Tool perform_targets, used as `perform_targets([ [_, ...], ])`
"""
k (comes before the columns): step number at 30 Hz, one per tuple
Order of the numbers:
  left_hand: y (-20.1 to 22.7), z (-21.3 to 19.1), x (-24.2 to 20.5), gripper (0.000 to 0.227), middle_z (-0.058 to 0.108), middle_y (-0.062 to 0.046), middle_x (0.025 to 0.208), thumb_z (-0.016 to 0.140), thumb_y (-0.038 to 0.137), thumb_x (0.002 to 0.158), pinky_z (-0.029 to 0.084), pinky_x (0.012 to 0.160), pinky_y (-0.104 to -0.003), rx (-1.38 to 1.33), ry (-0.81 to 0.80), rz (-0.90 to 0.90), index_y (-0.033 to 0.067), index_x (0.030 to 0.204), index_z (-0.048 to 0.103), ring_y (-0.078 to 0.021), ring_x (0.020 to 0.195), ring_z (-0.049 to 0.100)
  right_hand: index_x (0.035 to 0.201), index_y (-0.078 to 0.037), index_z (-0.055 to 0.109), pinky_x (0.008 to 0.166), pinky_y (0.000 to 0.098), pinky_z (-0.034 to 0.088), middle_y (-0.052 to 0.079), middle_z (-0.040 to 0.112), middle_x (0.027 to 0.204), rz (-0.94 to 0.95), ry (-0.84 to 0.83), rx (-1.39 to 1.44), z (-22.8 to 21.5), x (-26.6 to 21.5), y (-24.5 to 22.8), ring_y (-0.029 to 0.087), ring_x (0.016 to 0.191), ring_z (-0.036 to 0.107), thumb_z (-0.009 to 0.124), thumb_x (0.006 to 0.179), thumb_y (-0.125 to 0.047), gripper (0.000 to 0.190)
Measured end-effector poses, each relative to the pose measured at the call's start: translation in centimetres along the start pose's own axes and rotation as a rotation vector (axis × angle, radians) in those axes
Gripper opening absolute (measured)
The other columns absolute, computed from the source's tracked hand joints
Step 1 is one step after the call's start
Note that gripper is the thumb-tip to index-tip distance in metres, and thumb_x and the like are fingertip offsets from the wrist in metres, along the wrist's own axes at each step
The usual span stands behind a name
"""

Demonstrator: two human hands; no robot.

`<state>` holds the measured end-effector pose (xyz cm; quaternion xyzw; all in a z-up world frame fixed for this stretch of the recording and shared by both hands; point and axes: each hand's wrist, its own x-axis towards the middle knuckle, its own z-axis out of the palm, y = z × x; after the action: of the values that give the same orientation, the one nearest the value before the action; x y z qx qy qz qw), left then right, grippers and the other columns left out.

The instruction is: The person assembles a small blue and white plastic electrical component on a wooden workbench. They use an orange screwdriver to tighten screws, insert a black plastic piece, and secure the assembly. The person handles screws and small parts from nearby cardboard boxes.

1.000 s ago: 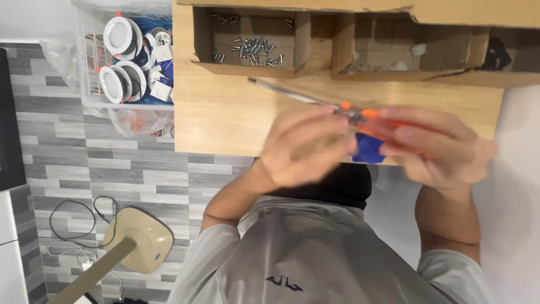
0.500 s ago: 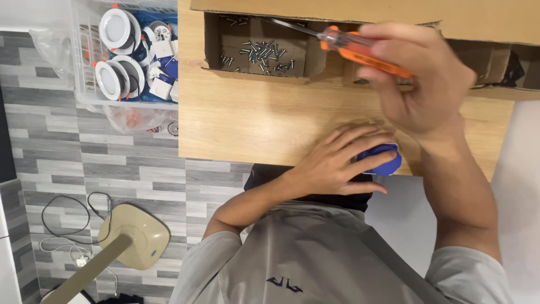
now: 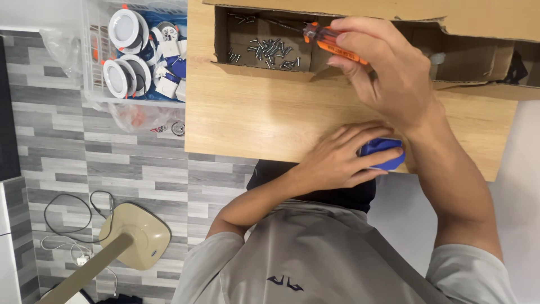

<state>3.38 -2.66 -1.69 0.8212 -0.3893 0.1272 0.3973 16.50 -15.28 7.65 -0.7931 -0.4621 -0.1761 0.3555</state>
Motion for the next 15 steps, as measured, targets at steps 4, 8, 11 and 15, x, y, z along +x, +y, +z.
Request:
perform_targets([
  [4,0.1,0.0,0.0,0.047,0.06,-0.012,0.155,0.074,0.029,0.111,0.058,0.115,-0.045,-0.038,-0.006,-0.047,0.0181,0.154,0.058,-0.0316,0.145,0.067,0.129,0.013,0.066,0.111,0.0468,0.059,0.037,0.071,0.139,0.075,0.018,0.054,-0.8,-0.3,-1.1,0.047,0.127,0.073,0.073,0.121,0.006,0.013],
  [8,0.4,-0.2,0.0,0.045,0.062,-0.011,0.155,0.073,0.035,0.111,0.057,0.112,-0.047,-0.022,0.012,-0.112,0.0239,0.152,0.058,-0.033,0.144,0.066,0.127,0.017,0.067,0.113,0.0522,0.059,0.041,0.073,0.134,0.076,0.069,0.015,-2.6,-1.2,-1.9,0.053,0.128,0.074,0.074,0.121,0.004,0.016],
  [11,0.5,-0.2,0.0,0.047,0.062,-0.01,0.154,0.075,0.034,0.109,0.058,0.111,-0.048,-0.023,0.054,-0.148,0.024,0.151,0.057,-0.0333,0.146,0.066,0.13,0.015,0.062,0.111,0.0549,0.061,0.042,0.072,0.132,0.056,0.136,-0.008,-3.8,-2.3,-2.8,0.055,0.126,0.075,0.071,0.123,0.0,0.018],
  [15,0.0,0.7,-0.3,0.06,0.057,-0.014,0.159,0.078,0.032,0.106,0.058,0.12,-0.055,-0.021,0.113,-0.162,0.022,0.155,0.044,-0.0396,0.15,0.062,0.134,0.012,0.057,0.104,0.0544,0.065,0.041,0.07,0.129,0.036,0.196,-0.014,-5.1,-3.8,-3.8,0.056,0.121,0.078,0.071,0.123,-0.003,0.023],
])
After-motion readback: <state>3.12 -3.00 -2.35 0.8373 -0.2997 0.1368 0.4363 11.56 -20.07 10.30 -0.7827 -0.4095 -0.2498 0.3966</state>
